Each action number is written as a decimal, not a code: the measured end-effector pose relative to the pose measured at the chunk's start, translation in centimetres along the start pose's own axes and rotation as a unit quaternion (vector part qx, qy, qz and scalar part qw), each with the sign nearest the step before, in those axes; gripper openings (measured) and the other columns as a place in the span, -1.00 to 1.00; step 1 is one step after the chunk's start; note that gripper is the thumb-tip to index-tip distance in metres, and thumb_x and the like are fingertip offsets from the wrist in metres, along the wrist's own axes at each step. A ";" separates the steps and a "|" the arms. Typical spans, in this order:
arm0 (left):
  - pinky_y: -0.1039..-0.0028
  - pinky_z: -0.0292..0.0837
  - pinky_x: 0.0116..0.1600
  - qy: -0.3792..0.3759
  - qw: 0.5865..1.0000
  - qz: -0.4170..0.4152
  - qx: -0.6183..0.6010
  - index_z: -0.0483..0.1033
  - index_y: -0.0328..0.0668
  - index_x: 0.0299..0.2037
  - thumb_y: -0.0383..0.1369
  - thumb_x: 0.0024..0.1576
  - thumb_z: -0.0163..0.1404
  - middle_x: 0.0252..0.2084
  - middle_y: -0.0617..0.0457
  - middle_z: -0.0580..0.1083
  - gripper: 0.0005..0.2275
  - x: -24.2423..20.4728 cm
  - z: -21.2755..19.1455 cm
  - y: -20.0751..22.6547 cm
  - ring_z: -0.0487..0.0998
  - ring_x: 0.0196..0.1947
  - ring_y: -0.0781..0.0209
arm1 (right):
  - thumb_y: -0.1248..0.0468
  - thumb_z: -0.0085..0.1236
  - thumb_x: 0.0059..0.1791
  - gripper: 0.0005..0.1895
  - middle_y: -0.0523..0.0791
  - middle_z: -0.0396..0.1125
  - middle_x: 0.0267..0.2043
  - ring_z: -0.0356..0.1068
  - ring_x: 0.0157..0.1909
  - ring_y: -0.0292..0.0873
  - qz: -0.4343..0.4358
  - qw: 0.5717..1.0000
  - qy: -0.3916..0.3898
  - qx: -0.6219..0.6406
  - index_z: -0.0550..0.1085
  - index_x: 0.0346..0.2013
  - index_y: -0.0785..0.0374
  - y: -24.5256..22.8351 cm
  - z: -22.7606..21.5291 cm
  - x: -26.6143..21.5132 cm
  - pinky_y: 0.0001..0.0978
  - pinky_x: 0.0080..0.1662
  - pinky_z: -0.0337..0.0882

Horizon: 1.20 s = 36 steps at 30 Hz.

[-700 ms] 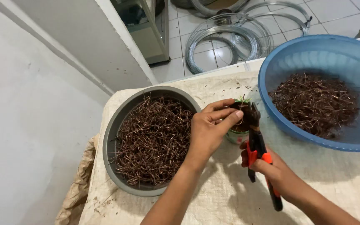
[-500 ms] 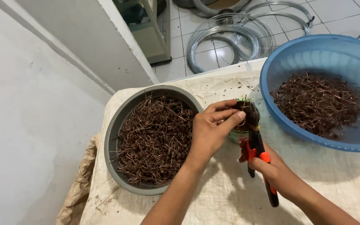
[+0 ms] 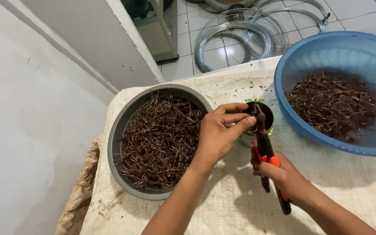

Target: Sorting and transferring small brown stems into a container using hands and wire cutters

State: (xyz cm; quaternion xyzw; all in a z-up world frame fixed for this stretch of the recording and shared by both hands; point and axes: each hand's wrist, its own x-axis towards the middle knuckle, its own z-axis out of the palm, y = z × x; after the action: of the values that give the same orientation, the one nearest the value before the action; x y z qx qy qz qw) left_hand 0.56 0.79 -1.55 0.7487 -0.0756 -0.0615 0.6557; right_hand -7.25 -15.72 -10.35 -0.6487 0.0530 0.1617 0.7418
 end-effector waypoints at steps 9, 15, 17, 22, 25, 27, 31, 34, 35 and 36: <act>0.43 0.44 0.16 -0.007 0.992 0.039 0.123 0.73 -0.04 -0.27 -0.28 0.03 0.22 0.09 0.13 0.56 -0.87 0.5 -0.5 -1.2 0.56 0.12 0.25 | 0.46 -0.06 -0.23 -0.81 -0.13 -0.01 -0.52 0.02 -0.54 -0.14 0.129 0.939 -0.060 0.313 0.25 -0.35 0.25 0.9 3.1 -1.4 -0.19 -0.39 0.04; 0.32 0.41 0.15 -0.045 0.979 0.008 0.197 0.75 0.00 -0.35 -0.21 -0.02 0.23 0.13 0.17 0.55 -0.85 2.7 -1.5 -1.8 0.58 0.10 0.24 | 0.39 -0.14 -0.18 -0.85 -0.23 -0.16 -0.59 -0.22 -0.65 -0.33 0.154 0.905 -0.088 0.386 0.12 -0.45 0.13 0.6 5.1 -0.9 -0.38 -0.52 -0.13; 0.34 0.41 0.16 -0.054 0.980 0.000 0.190 0.76 -0.01 -0.36 -0.22 -0.03 0.24 0.12 0.14 0.56 -0.86 2.9 -1.5 -1.8 0.58 0.10 0.25 | 0.40 -0.15 -0.19 -0.85 -0.25 -0.19 -0.60 -0.24 -0.66 -0.34 0.169 0.903 -0.067 0.390 0.13 -0.46 0.09 0.7 5.9 -0.7 -0.41 -0.55 -0.14; 0.39 0.40 0.18 -0.067 0.986 0.005 0.151 0.75 0.01 -0.35 -0.17 -0.05 0.21 0.09 0.08 0.58 -0.82 2.5 -1.8 0.0 0.60 0.09 0.29 | 0.36 -0.16 -0.17 -0.90 -0.26 -0.21 -0.59 -0.23 -0.65 -0.32 0.178 0.899 -0.063 0.394 0.16 -0.40 0.15 0.2 6.1 -0.1 -0.36 -0.49 -0.08; 0.38 0.51 0.06 -0.050 0.992 -0.043 0.110 0.73 -0.10 -0.23 -0.16 -0.02 0.20 0.12 0.13 0.56 -0.74 1.6 -2.4 1.7 0.58 0.10 0.26 | 0.36 -0.06 -0.23 -0.54 0.05 0.25 -0.29 0.28 -0.24 -0.02 0.140 0.906 -0.071 0.393 0.36 -0.04 0.43 1.7 4.4 0.0 -0.08 -0.14 0.32; 0.52 0.50 0.00 -0.012 0.997 -0.022 0.070 0.73 -0.15 -0.27 -0.21 -0.02 0.21 0.06 0.12 0.59 -0.77 1.5 -2.8 2.1 0.60 0.02 0.35 | 0.17 0.06 -0.23 -0.32 0.05 0.35 -0.24 0.34 -0.22 0.00 0.097 0.979 -0.073 0.163 0.40 0.17 0.39 1.2 2.5 -0.8 -0.15 -0.13 0.29; 0.61 0.51 -0.04 0.033 0.999 -0.012 -0.012 0.71 -0.19 -0.29 -0.30 -0.01 0.23 0.06 0.03 0.59 -0.83 0.7 -3.1 1.8 0.59 -0.15 0.38 | 0.01 0.01 -0.18 -0.25 -0.13 0.49 -0.03 0.40 -0.04 -0.21 0.103 0.985 -0.086 -0.111 0.47 0.33 0.03 -2.1 -1.7 -2.7 -0.38 -0.01 0.26; 0.42 0.51 0.12 0.032 0.999 0.033 0.013 0.70 -0.08 -0.33 -0.26 0.00 0.23 0.07 0.07 0.58 -0.87 0.5 -2.9 1.0 0.58 0.08 0.25 | -0.06 0.01 -0.07 -0.28 -0.38 0.23 0.53 0.21 0.52 -0.29 0.165 0.950 -0.117 -0.238 0.34 0.44 -0.29 -3.8 -3.3 -3.5 -0.12 0.38 0.15; 0.42 0.50 0.15 0.033 0.998 0.058 0.020 0.70 -0.07 -0.33 -0.30 0.00 0.23 0.07 0.06 0.58 -0.89 0.5 -2.7 0.7 0.58 0.09 0.25 | -0.13 0.10 -0.11 -0.25 -0.41 0.32 0.38 0.38 0.35 -0.34 0.161 0.928 -0.102 -0.319 0.35 0.42 -0.32 -4.3 -3.3 -3.8 -0.30 0.30 0.29; 0.43 0.50 0.18 0.033 0.996 0.083 0.026 0.69 -0.07 -0.33 -0.33 0.00 0.24 0.07 0.06 0.57 -0.91 0.5 -2.4 0.4 0.58 0.10 0.25 | -0.20 0.18 -0.15 -0.22 -0.43 0.40 0.22 0.55 0.17 -0.38 0.155 0.900 -0.084 -0.398 0.37 0.40 -0.35 -4.8 -3.4 -4.1 -0.48 0.21 0.43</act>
State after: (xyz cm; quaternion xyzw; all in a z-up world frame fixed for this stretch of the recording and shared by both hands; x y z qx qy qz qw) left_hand 1.53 2.96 -0.79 0.7584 -0.1175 0.0201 0.6408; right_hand -9.17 -20.21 -5.14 -0.8574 0.0213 0.3364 0.3889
